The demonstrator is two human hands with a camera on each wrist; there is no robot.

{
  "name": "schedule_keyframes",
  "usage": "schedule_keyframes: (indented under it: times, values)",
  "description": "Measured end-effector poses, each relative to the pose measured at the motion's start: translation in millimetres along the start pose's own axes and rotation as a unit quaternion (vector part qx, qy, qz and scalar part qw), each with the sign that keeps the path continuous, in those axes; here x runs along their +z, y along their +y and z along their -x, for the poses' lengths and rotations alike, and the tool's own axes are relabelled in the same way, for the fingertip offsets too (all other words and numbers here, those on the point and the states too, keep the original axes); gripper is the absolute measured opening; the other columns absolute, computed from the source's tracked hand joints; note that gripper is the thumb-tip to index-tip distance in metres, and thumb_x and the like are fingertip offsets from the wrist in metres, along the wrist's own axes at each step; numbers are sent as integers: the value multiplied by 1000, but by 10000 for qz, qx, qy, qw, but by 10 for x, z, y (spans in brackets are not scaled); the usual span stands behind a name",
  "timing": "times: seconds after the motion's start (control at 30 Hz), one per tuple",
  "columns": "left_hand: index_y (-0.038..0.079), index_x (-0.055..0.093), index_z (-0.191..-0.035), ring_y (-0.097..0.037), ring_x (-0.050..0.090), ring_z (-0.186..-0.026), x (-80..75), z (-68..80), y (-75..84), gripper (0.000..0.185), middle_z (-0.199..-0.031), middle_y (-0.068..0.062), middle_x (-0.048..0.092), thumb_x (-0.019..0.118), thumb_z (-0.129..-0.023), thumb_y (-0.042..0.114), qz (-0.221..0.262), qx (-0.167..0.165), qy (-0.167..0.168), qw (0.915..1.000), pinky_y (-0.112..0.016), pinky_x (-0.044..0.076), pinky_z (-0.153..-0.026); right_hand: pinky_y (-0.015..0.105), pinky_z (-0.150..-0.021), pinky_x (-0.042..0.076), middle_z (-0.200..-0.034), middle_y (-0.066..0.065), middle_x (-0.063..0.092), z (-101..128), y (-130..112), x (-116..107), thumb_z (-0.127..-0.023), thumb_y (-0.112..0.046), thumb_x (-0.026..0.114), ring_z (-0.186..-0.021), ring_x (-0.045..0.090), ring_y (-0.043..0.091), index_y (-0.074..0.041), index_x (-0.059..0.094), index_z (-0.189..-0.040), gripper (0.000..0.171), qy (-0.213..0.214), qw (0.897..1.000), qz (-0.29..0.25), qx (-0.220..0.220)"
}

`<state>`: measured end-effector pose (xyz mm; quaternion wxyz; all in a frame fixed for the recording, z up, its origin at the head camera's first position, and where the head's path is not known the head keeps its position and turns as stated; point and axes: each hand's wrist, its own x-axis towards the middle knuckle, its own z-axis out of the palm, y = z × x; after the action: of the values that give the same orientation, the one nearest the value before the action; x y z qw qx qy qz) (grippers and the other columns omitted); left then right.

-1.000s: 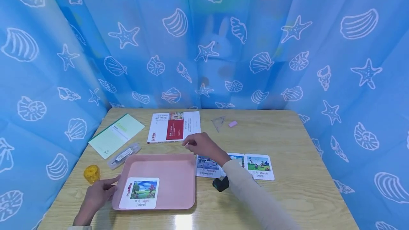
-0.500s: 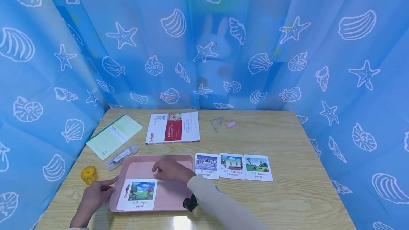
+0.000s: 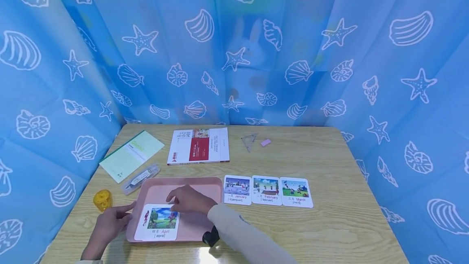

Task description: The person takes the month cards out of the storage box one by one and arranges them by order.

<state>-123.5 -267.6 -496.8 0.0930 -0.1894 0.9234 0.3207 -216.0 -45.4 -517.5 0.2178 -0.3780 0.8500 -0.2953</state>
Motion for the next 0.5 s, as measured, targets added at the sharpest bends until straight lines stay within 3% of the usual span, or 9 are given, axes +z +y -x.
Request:
schedule_keyframes:
  times: [0.23,0.5]
  values:
    - [4,58,-123,-24,64,-81,10,-21,7,37,-105,-23,66,63,-86,2,-4,-48,-60,10000,-31,52,-61,13,-64,43,-76,-11,57,-21,-9,12,-84,-10,71,-69,50,0,-12,71,-104,20,249,9982,-547,78]
    - [4,58,-124,-27,65,-85,8,-26,-23,37,-106,-24,66,62,-87,3,-7,-11,-83,10000,-33,52,-62,16,-58,47,-76,-10,64,31,-46,-36,-83,-6,71,-66,56,1,-17,73,-98,19,467,9948,-888,144]
